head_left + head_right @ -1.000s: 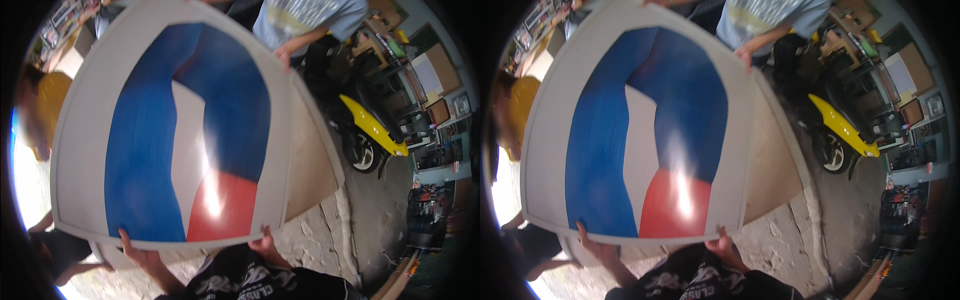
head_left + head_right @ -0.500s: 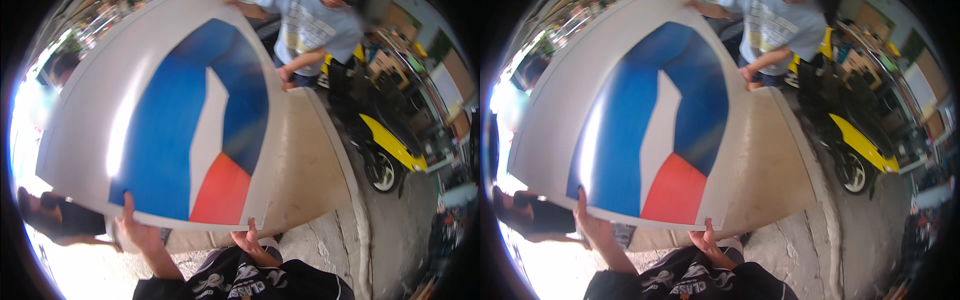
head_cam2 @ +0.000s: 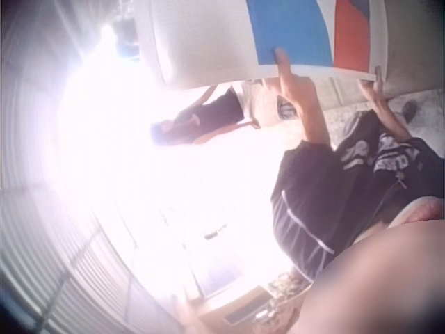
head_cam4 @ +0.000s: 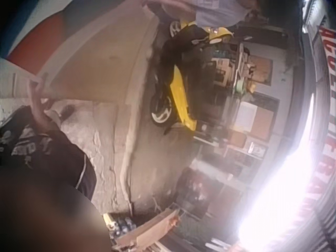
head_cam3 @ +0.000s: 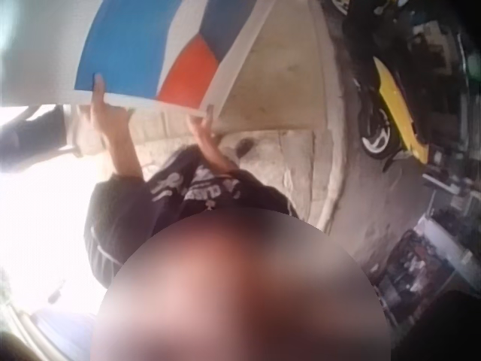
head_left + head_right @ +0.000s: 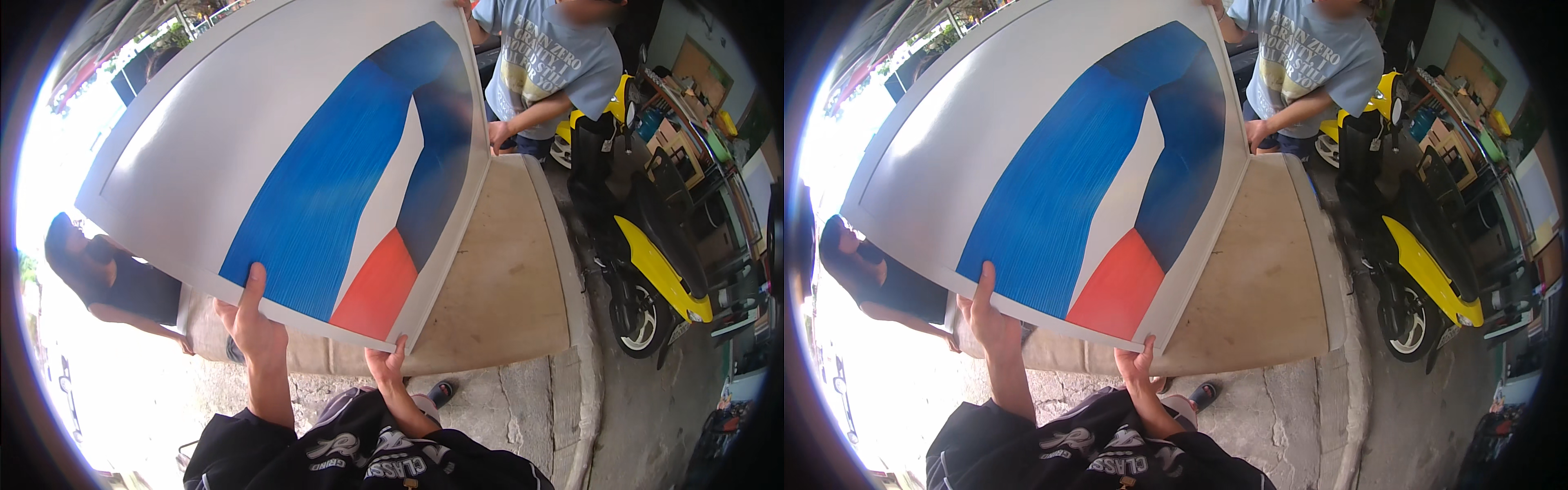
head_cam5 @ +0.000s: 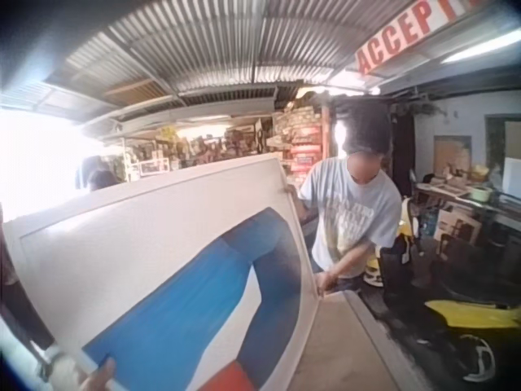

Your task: The person cleans a large flat surface with a spray bottle and cloth, then places a printed graphic and a wooden board on it. They attach a white frame to the graphic and board, flip the assembly, and briefly handle a glue gun.

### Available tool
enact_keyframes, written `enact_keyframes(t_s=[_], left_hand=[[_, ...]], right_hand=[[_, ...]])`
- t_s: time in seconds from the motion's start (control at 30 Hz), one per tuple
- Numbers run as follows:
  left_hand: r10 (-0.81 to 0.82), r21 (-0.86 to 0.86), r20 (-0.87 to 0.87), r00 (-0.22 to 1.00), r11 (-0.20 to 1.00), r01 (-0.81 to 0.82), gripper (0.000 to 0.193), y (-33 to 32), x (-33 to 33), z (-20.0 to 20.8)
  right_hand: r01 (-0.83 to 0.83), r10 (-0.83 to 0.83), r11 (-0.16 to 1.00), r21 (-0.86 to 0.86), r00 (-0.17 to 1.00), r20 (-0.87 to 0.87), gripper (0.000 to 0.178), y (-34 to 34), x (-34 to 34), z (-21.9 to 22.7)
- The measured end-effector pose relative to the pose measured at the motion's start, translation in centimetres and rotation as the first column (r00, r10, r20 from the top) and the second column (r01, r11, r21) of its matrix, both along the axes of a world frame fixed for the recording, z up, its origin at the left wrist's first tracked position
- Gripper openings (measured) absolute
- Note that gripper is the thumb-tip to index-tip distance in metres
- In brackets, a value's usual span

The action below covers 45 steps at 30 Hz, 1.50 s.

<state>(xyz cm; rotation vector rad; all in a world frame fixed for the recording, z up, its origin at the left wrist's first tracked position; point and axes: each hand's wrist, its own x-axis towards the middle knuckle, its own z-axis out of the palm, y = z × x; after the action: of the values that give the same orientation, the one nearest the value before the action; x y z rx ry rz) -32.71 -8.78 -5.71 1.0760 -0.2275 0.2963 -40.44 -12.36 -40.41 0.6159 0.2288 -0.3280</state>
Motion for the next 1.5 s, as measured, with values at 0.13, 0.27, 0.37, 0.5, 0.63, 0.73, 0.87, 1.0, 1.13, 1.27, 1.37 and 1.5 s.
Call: enact_keyframes(t_s=[0.13, 0.27, 0.37, 0.5, 0.63, 0.73, 0.87, 1.0, 1.13, 1.27, 1.37, 1.5], left_hand=[[-0.021, 0.054, 0.057, 0.998, 0.998, 0.018, 0.016, -1.2, -1.8, 0.6], [-0.079, 0.119, 0.087, 0.993, 0.990, 0.069, 0.014, -1.6, -3.0, 0.4], [-0.067, 0.243, 0.146, 0.987, 0.969, 0.030, 0.015, -2.7, -4.8, 0.5], [-0.017, 0.303, 0.191, 0.981, 0.952, -0.043, 0.011, -4.3, -7.4, 1.3], [0.006, 0.370, 0.195, 0.981, 0.926, -0.079, 0.015, -5.7, -9.8, 1.0], [-0.025, 0.390, 0.114, 0.993, 0.920, -0.022, 0.018, -7.0, -11.6, 0.9], [-0.113, 0.394, 0.151, 0.982, 0.918, 0.045, 0.022, -8.1, -13.2, -0.2], [-0.266, 0.326, 0.253, 0.930, 0.929, 0.176, 0.032, -8.2, -14.8, 0.2], [-0.246, 0.422, 0.423, 0.872, 0.905, 0.050, 0.030, -9.4, -15.6, -0.5], [-0.277, 0.433, 0.523, 0.806, 0.901, 0.029, 0.032, -10.6, -15.9, -1.3], [-0.377, 0.459, 0.548, 0.747, 0.882, 0.109, 0.044, -11.4, -16.8, -2.0], [-0.674, 0.579, 0.482, 0.560, 0.725, 0.374, 0.063, -10.6, -16.2, -2.0]], right_hand=[[0.045, -0.045, 0.999, -0.015, 0.999, 0.019, 0.051, 0.1, 0.0, -0.2], [-0.194, 0.193, 0.981, -0.027, 0.981, -0.034, 0.068, 0.0, -2.0, 2.5], [-0.629, 0.506, 0.759, -0.165, 0.731, -0.459, 0.073, -0.9, -5.3, 3.7], [-0.667, -0.195, 0.329, -0.669, 0.645, -0.739, 0.049, -3.9, -9.4, 10.0], [-0.266, -0.532, -0.366, -0.892, 0.846, -0.034, 0.038, -8.8, -11.8, 24.7], [-0.259, -0.563, -0.727, -0.635, 0.754, 0.337, 0.060, -9.6, -12.8, 34.7], [-0.438, -0.604, -0.797, -0.417, 0.595, 0.530, 0.070, -8.8, -12.4, 39.1], [-0.538, -0.678, -0.732, -0.418, 0.514, 0.526, 0.071, -8.9, -11.8, 39.3], [-0.706, -0.769, -0.593, -0.386, 0.355, 0.532, 0.065, -9.1, -13.2, 40.6], [-0.758, -0.858, -0.447, -0.474, 0.213, 0.467, 0.069, -9.1, -13.5, 39.7], [-0.739, -0.854, -0.405, -0.539, 0.095, 0.511, 0.068, -9.9, -14.2, 39.3], [-0.751, -0.890, -0.266, -0.604, -0.049, 0.454, 0.064, -10.9, -15.1, 38.8]])
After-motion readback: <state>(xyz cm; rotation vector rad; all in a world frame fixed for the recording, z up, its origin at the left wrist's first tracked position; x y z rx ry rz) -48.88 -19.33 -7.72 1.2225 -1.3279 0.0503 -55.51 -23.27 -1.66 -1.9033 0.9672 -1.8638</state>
